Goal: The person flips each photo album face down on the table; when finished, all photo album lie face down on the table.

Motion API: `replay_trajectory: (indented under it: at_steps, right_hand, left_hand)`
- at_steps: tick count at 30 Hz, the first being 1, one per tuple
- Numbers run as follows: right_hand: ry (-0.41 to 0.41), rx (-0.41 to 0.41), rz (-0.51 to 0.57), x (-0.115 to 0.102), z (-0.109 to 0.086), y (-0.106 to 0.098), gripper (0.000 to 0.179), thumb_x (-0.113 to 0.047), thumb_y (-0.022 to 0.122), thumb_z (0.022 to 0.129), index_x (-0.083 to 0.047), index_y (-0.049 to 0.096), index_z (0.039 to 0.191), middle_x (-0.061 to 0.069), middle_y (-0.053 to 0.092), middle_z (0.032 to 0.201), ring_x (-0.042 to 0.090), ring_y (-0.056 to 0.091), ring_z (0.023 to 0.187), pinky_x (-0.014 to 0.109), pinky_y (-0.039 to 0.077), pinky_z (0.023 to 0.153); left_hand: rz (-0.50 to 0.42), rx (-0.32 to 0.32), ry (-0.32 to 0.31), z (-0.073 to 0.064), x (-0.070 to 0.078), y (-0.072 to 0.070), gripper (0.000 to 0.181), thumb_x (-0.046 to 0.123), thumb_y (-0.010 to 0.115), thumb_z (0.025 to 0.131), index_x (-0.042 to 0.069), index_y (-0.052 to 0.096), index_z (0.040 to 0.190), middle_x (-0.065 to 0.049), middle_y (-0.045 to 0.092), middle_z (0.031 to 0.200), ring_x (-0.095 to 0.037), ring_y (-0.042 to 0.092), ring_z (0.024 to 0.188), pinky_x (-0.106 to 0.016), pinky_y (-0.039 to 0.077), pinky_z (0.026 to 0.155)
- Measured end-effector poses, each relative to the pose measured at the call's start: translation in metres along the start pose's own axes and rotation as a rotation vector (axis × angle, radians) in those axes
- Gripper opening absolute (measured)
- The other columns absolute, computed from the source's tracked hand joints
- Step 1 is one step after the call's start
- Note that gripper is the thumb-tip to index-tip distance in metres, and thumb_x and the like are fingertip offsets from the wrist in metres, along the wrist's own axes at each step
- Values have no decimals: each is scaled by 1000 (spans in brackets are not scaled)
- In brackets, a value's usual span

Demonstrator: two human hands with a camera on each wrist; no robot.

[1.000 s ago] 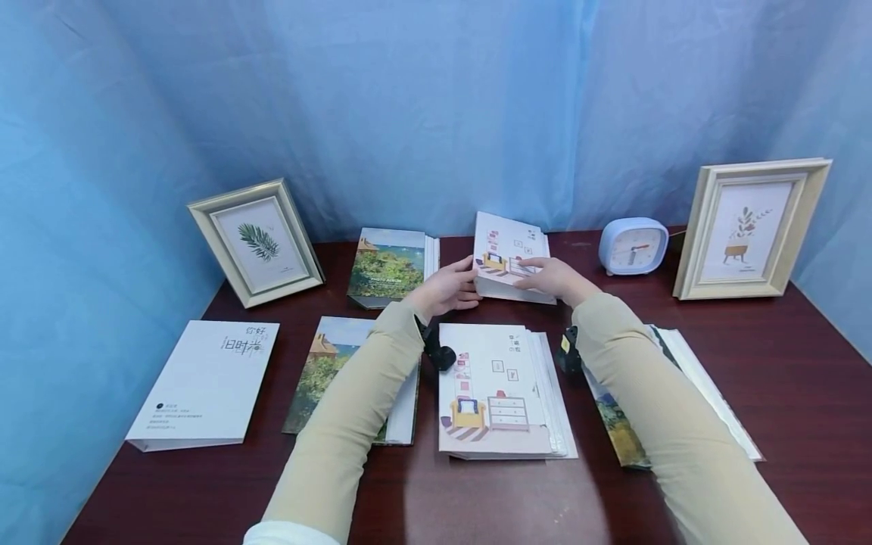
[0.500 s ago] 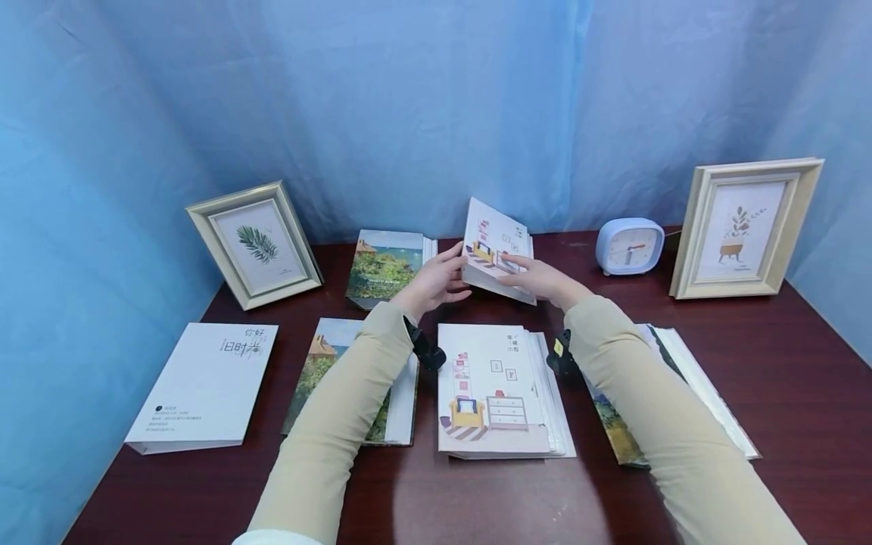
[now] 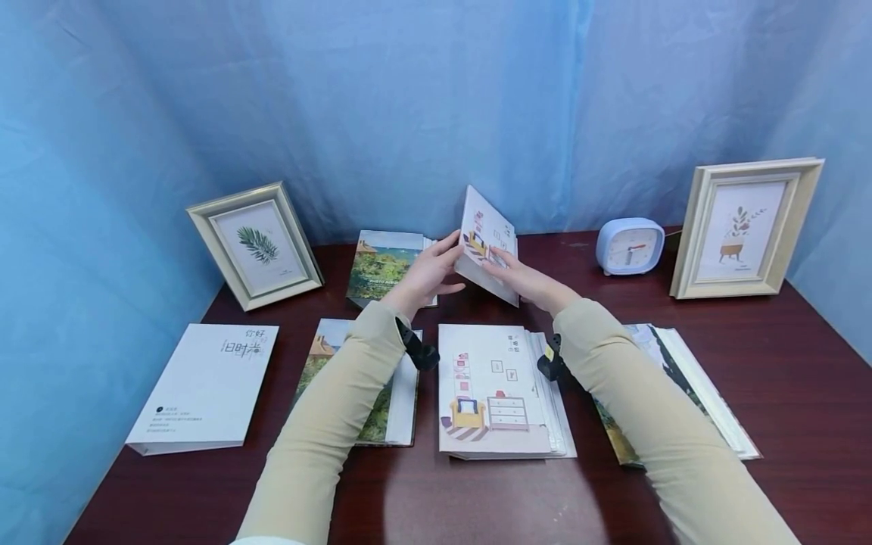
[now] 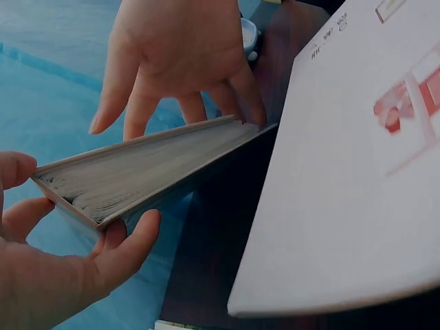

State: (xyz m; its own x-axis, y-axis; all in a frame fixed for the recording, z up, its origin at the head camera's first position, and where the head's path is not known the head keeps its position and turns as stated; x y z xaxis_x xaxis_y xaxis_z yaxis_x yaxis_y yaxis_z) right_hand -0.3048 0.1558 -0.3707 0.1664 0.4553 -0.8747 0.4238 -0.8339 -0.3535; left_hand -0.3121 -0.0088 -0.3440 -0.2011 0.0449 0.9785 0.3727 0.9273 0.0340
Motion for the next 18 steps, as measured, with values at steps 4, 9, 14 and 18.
replay_trajectory:
  at_steps: [4,9,14,18]
  right_hand:
    - [-20,14,29,-1,-2,-3,67,-50,28,101,-19,0,154,14,1,158,36,8,143,63,7,113]
    - [7,104,40,-7,-3,-10,64,-48,34,100,-13,22,152,15,17,155,33,17,140,58,11,114]
    - [24,180,27,-14,-4,-10,66,-50,41,97,-15,25,151,14,22,155,33,26,139,58,26,111]
    - [-14,170,81,-20,-8,-9,69,-52,39,98,-19,16,154,13,17,157,39,27,139,61,31,106]
  left_hand:
    - [36,22,21,-1,4,5,49,29,43,102,30,31,149,-6,41,147,-28,43,132,-48,44,100]
    - [41,44,49,0,6,11,48,27,43,102,28,31,149,-5,39,149,-24,42,133,-43,41,105]
    - [21,47,81,0,8,15,46,28,44,101,28,36,147,-5,38,150,-22,40,135,-42,39,107]
    - [13,30,116,-3,11,18,44,29,44,101,27,40,145,-1,36,151,-20,36,138,-41,39,107]
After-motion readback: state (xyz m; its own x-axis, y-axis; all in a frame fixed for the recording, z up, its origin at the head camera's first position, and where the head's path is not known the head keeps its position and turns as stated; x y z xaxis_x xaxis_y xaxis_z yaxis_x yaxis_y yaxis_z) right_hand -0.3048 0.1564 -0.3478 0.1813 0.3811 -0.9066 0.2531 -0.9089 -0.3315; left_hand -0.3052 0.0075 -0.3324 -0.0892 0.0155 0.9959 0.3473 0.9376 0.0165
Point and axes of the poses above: each hand's wrist, its own z-axis towards the middle knuckle, its own y-axis out of the palm, x = y × z, the point moved 4 cm from there along z, towards the middle knuckle
